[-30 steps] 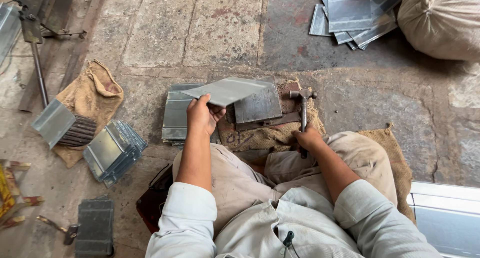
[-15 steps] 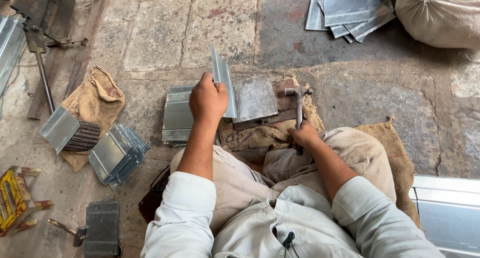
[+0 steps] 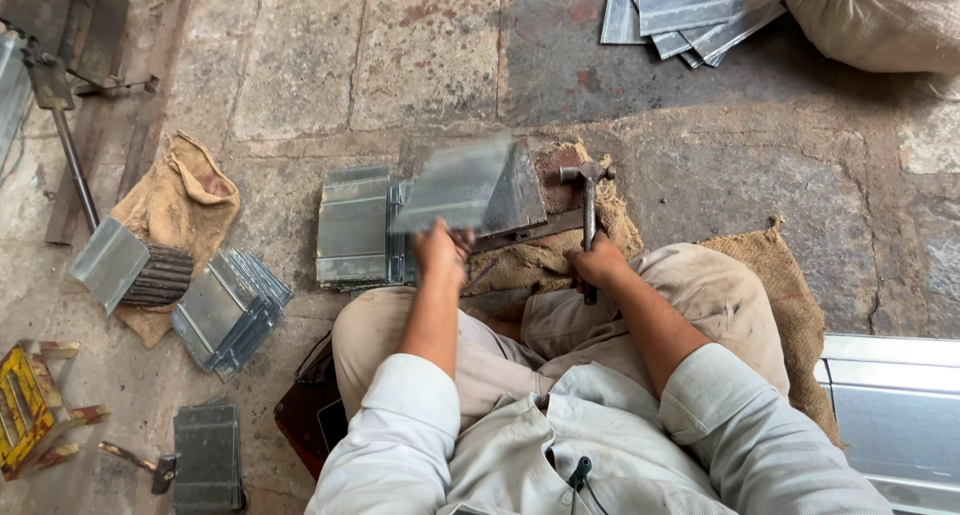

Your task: The person hammers metal sheets on a metal block by hand. They pick up individual metal plates from a stack, place them onto a metal base, strike them repeatedly with a hammer, and then set them aside.

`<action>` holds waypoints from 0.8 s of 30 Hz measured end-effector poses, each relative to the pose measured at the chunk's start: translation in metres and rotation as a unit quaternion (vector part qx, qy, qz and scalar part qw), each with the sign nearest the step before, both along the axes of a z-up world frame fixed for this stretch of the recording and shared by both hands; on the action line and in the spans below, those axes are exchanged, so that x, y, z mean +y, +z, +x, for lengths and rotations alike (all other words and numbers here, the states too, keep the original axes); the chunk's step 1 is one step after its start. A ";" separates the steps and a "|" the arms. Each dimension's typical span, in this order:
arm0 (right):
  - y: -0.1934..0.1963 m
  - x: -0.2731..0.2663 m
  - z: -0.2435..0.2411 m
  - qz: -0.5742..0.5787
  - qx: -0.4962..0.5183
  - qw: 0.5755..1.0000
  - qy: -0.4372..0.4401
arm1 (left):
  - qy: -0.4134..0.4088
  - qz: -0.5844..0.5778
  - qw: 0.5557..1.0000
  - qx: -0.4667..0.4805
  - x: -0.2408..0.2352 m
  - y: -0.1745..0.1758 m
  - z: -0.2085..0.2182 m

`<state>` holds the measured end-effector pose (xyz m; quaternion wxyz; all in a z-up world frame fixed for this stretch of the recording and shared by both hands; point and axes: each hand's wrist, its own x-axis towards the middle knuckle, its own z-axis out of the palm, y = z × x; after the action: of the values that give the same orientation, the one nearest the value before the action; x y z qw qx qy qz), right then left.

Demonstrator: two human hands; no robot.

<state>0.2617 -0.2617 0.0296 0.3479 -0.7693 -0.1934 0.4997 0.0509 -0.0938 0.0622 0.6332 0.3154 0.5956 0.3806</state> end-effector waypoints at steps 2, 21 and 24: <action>0.005 -0.004 -0.003 0.005 0.007 1.000 -0.008 | -0.009 -0.066 0.998 0.021 -0.026 -0.020 0.002; 0.005 -0.006 0.002 -0.039 0.010 0.999 0.004 | -0.352 0.269 0.754 0.486 0.103 0.007 0.061; 0.002 -0.011 0.000 -0.021 0.010 1.000 -0.006 | -0.378 0.265 0.717 0.523 0.128 -0.009 0.057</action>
<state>0.2620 -0.2723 0.0313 0.3367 -0.7723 -0.1748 0.5095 0.1078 0.0347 0.0535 0.2027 0.8176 0.5382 0.0262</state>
